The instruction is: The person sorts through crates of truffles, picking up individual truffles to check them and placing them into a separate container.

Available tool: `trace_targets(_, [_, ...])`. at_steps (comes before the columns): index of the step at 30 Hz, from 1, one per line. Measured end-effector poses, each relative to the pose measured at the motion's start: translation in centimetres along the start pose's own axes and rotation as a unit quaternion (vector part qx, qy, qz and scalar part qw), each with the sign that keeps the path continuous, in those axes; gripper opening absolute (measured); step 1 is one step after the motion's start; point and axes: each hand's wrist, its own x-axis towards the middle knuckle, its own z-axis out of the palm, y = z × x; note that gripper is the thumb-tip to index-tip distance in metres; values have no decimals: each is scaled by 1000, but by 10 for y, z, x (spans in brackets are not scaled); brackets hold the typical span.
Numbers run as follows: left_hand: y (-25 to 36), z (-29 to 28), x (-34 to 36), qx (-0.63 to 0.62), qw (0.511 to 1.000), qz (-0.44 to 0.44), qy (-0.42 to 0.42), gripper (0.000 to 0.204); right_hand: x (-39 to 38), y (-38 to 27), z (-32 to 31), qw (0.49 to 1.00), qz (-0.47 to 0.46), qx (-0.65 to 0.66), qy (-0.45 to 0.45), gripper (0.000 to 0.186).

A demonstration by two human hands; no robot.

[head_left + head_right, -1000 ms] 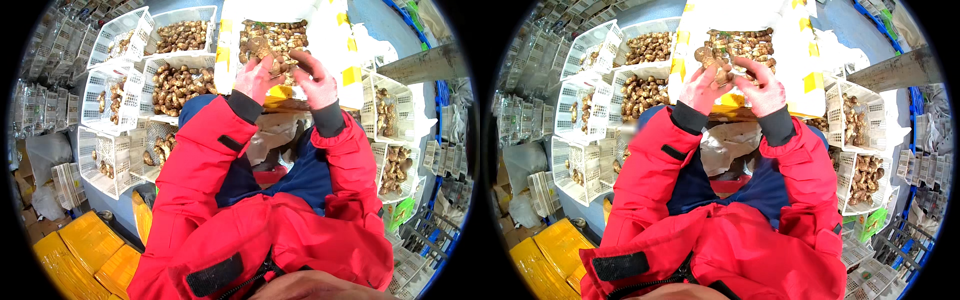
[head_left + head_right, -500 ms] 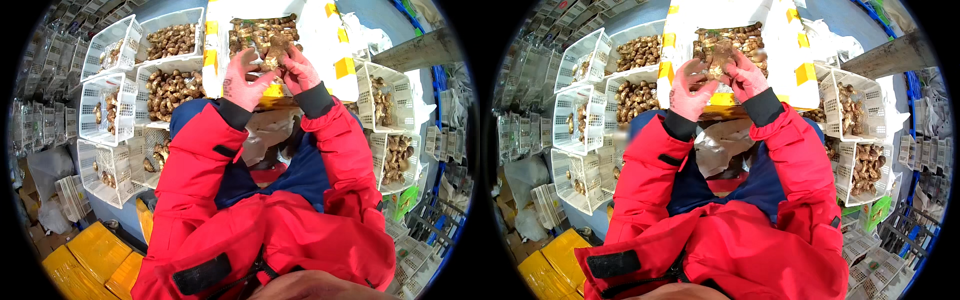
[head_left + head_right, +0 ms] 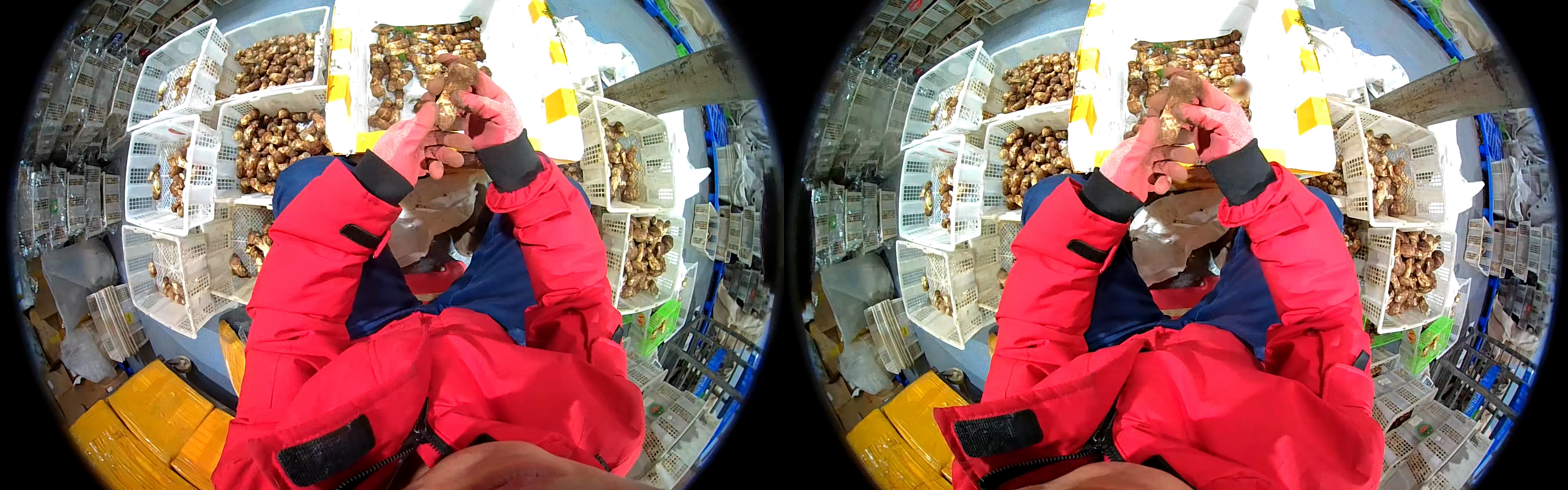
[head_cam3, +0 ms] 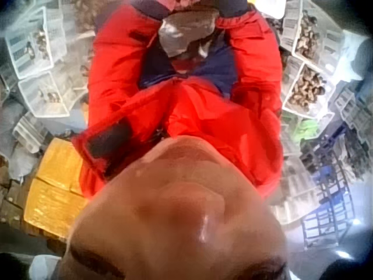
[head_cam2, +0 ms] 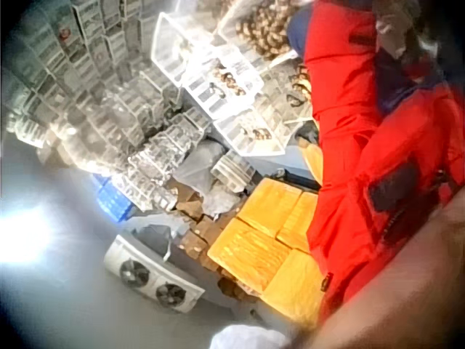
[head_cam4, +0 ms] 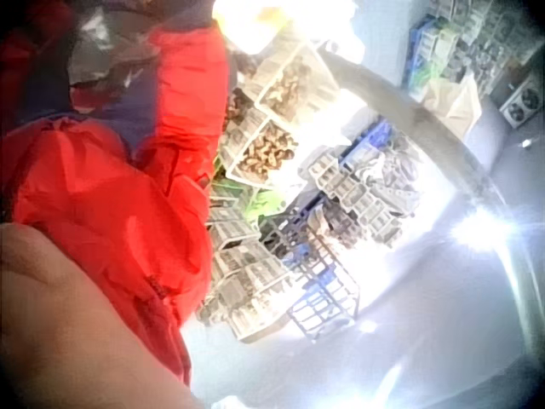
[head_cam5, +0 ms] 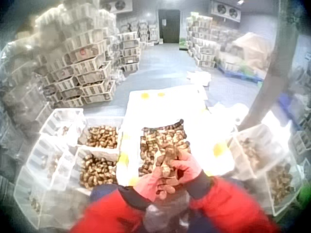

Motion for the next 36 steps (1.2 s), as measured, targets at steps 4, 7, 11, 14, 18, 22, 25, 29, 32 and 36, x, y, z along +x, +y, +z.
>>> trace_targets(4, [-6,0,0,-68,996,44,36,46,4,4,3,999,-14,29,-27,52])
trace_targets(7, [-4,5,6,50,974,136,174,33,7,11,12,995,-31,89,33,54])
trace_targets(11, [-4,3,13,83,946,243,199,36,11,19,22,989,-68,126,24,57])
trace_targets(14, [-13,0,18,108,913,308,246,43,12,22,32,987,-63,146,37,54])
trace_targets(18, [-14,-2,19,137,893,359,233,45,13,22,24,989,-66,128,17,46])
trace_targets(22, [-14,14,20,183,901,326,219,44,3,11,9,923,-282,-263,10,38])
trace_targets(25, [-14,6,16,260,887,306,227,41,12,23,10,889,-316,-329,42,29])
trace_targets(29, [5,-55,23,305,907,242,163,32,37,23,21,956,-204,195,78,25])
trace_targets(32, [7,-27,0,219,924,252,188,35,18,18,47,949,-232,131,166,22])
trace_targets(36, [6,-4,5,229,931,189,211,26,0,-14,3,936,-299,-49,178,20])
